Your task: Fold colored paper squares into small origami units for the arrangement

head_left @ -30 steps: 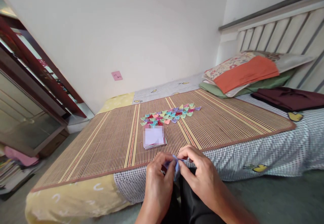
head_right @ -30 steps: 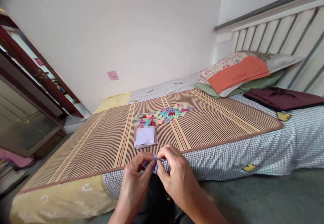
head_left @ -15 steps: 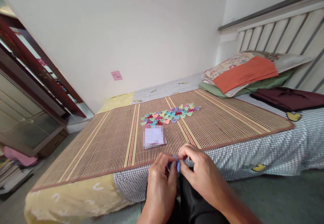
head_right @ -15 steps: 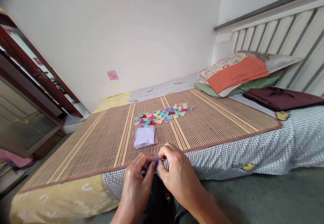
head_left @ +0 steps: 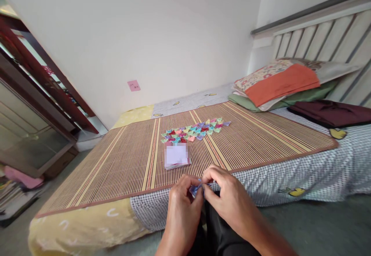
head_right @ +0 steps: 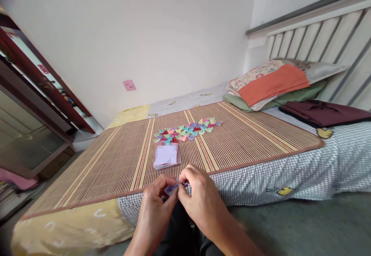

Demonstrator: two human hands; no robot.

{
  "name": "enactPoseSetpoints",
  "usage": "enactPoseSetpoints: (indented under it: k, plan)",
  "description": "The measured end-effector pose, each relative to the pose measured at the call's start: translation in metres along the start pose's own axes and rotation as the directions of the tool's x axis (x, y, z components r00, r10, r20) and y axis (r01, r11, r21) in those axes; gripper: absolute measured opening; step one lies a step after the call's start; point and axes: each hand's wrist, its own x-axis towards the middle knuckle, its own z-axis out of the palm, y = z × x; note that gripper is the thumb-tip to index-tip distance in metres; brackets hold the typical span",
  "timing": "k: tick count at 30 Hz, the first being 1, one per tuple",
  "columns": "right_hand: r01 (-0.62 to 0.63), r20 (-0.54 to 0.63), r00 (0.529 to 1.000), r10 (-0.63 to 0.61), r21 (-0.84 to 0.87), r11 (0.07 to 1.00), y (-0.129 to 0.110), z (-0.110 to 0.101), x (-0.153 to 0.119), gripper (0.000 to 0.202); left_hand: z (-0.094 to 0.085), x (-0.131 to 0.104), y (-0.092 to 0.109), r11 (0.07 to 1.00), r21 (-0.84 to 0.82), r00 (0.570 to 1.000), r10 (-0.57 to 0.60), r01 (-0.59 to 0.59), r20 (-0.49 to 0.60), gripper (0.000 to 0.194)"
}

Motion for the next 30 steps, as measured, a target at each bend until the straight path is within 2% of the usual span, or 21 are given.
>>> enactPoseSetpoints:
  k: [5,10,17,21,25,28,30]
  plan:
    - [0.027,-0.039,0.999,-0.025,0.060,0.998,-0.001,0.000,0.000,0.024,0.001,-0.001,-0.001,0.997,-0.013,0.995,0.074,-0.075,-0.063,0.016]
    - [-0.011,-0.049,0.999,0.010,-0.015,1.000,0.001,-0.004,-0.001,0.019,0.001,-0.002,-0.003,0.988,0.007,0.981,0.152,-0.152,-0.122,0.017]
    - [-0.028,-0.023,0.999,0.025,-0.128,0.991,0.001,-0.002,0.003,0.020,0.003,-0.004,-0.008,0.965,0.060,0.963,0.259,-0.255,-0.068,0.025]
    - [-0.061,-0.033,0.998,0.057,-0.134,0.989,0.005,-0.001,0.003,0.022,0.003,-0.006,-0.009,0.956,0.067,0.957,0.287,-0.284,-0.034,0.027]
    - [-0.036,-0.020,0.999,0.034,-0.086,0.996,0.004,-0.003,0.001,0.021,0.002,-0.004,-0.009,0.971,0.028,0.970,0.238,-0.237,-0.050,0.024]
    - [0.060,-0.010,0.998,-0.060,-0.025,0.998,0.002,-0.009,0.000,0.019,-0.001,0.001,-0.009,0.991,-0.045,0.991,0.122,-0.125,-0.056,0.017]
    - [0.128,0.042,0.991,-0.128,-0.004,0.992,0.001,-0.014,0.000,0.026,-0.003,0.005,-0.008,0.992,-0.120,0.999,0.041,-0.041,-0.009,0.017]
